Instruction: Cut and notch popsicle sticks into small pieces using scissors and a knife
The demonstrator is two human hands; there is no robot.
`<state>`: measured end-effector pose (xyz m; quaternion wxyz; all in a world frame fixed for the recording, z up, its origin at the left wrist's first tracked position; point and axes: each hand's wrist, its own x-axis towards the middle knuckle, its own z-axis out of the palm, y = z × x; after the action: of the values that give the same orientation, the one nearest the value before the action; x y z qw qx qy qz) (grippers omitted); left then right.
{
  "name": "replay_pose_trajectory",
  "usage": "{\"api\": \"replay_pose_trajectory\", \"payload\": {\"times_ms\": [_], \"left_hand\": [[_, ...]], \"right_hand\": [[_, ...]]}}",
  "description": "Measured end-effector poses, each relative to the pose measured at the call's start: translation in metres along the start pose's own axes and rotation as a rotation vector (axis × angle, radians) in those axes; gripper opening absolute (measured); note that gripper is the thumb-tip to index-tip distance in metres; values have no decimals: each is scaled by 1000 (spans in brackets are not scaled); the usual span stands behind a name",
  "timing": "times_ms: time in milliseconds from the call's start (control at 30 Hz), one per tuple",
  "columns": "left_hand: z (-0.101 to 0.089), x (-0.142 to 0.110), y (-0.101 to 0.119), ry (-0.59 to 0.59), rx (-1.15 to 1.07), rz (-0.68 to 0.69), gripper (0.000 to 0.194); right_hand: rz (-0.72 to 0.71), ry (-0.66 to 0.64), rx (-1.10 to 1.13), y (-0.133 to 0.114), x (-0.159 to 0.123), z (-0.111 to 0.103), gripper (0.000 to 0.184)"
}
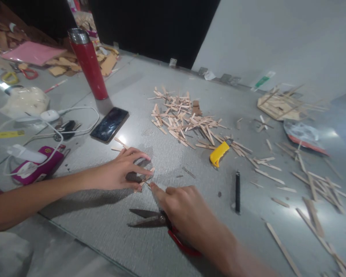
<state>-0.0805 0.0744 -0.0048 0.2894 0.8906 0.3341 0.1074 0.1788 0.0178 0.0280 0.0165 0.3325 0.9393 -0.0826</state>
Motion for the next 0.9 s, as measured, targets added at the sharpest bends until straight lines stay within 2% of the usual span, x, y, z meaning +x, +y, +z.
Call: {"api": "replay_pose_trajectory", "payload": {"times_ms": [133, 433, 700, 900], "left_hand": [[0, 1, 1, 0, 13, -15, 38], [-2, 0, 1, -23, 29, -28, 38], [-3, 0, 2, -25, 10, -21, 43], [0, 1, 1, -7, 9, -22, 39]], "right_hand": [[-11, -24, -26, -1, 0, -3, 50], [-134, 131, -197, -7, -2, 5, 56], [-30, 8, -60, -2, -6, 6, 51], [-31, 32, -24, 0, -4, 5, 53]]}}
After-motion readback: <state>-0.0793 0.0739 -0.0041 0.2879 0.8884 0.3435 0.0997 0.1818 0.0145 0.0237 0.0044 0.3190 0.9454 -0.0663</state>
